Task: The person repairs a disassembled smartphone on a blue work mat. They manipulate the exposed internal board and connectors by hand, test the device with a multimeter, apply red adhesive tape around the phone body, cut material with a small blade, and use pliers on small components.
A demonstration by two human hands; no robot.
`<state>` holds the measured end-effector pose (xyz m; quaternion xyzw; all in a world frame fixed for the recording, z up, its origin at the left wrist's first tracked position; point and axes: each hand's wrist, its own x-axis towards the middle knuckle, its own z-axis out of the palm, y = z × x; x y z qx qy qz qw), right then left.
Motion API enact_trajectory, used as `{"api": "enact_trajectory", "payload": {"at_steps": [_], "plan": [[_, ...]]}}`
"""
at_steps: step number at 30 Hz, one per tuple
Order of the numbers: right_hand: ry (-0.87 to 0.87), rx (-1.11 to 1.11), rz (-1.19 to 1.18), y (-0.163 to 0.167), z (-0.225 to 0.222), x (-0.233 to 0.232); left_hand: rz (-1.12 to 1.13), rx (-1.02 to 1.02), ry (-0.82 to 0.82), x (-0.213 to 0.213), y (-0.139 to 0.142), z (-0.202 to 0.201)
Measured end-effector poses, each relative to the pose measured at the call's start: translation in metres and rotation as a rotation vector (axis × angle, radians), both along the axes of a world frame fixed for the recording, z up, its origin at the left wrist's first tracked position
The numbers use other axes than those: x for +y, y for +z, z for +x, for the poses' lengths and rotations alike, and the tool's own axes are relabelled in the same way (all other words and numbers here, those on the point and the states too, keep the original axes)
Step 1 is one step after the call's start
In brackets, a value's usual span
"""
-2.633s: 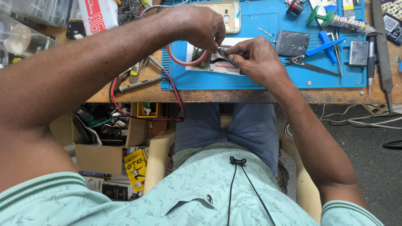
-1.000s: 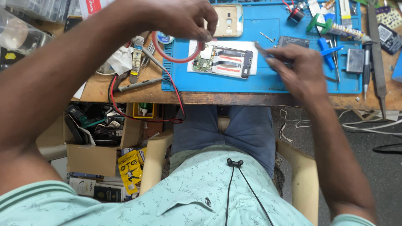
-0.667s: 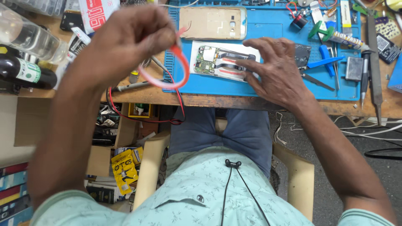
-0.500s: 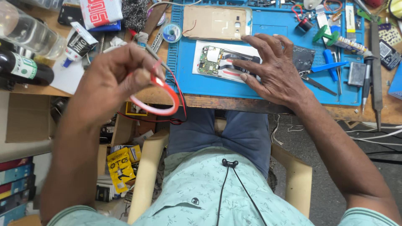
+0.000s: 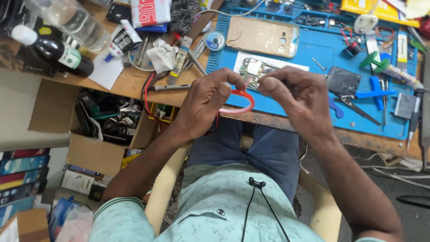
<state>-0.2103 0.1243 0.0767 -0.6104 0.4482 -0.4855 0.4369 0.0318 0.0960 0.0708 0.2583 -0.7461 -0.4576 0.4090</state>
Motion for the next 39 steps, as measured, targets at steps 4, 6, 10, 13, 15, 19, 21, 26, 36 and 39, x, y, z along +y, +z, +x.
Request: {"api": "enact_trajectory", "payload": {"at_steps": [4,6,10,13,15,19,21,26,36,39], "plan": [[0.000,-0.005,0.103,0.005,0.006,-0.006,-0.186,-0.100,0.053,0.008,0.007,-0.007],[0.028,-0.056,0.112,0.006,0.007,-0.009,-0.243,-0.131,0.058,0.008,0.008,-0.008],[0.012,-0.054,0.089,0.006,0.008,-0.004,-0.296,-0.158,0.077,0.009,0.000,-0.007],[-0.095,-0.146,0.049,-0.002,0.012,0.003,-0.271,-0.163,0.167,0.012,-0.007,-0.008],[-0.157,-0.240,0.023,-0.009,0.016,0.004,-0.256,-0.159,0.240,0.013,-0.010,-0.009],[-0.214,-0.385,-0.002,-0.021,0.028,0.008,-0.423,-0.106,0.363,0.013,-0.017,-0.013],[-0.223,-0.425,-0.018,-0.026,0.034,0.009,-0.528,-0.062,0.405,0.012,-0.025,-0.013],[-0.257,-0.493,-0.014,-0.038,0.042,0.012,-0.549,0.008,0.425,0.012,-0.040,-0.013],[-0.249,-0.410,0.005,-0.031,0.030,0.000,-0.493,0.144,0.525,0.012,-0.032,-0.012],[-0.297,-0.269,-0.084,-0.015,0.020,0.007,-0.594,0.168,0.505,-0.002,-0.039,-0.002]]}}
